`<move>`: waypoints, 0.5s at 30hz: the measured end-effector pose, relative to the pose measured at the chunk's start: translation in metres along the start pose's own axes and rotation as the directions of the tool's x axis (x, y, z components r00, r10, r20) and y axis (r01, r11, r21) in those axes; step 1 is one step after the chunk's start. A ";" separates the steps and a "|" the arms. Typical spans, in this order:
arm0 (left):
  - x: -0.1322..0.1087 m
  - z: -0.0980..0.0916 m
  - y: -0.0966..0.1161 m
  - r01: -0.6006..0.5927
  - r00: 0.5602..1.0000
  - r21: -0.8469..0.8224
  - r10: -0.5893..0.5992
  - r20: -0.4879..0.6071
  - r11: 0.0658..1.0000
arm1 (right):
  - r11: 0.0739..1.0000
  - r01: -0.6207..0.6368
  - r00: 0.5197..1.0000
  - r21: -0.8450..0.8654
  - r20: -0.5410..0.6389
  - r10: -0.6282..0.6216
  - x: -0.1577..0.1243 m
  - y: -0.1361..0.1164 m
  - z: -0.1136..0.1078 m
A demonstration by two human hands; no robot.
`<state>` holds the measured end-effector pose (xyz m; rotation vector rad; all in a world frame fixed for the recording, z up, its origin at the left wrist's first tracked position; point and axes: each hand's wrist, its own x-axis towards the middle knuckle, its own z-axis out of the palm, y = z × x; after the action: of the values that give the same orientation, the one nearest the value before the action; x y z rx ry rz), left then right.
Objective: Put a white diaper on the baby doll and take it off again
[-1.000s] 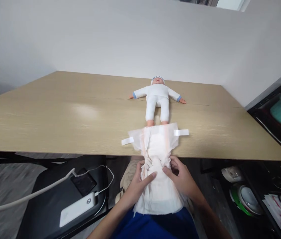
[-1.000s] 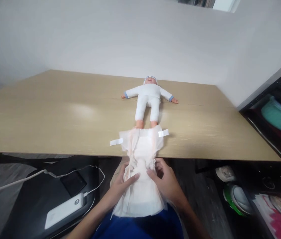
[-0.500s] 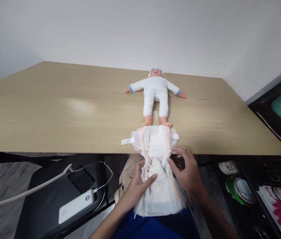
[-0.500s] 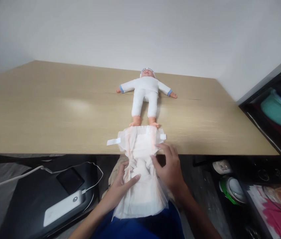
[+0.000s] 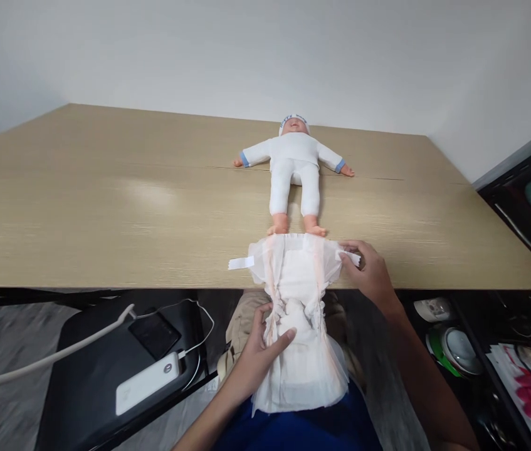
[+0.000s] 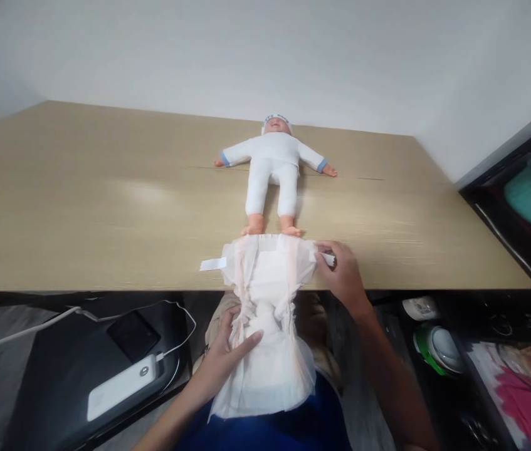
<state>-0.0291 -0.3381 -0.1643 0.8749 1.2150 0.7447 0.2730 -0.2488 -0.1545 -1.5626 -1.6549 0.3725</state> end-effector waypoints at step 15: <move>-0.001 0.006 -0.021 -0.033 0.999 0.027 0.034 -0.042 0.999 | 0.947 0.317 0.915 -0.046 0.279 -0.292 -0.026 -0.105 0.040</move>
<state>-0.0224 -0.3500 -0.1816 0.9070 1.2527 0.7794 0.1686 -0.2808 -0.1156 -1.3294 -2.1189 0.3588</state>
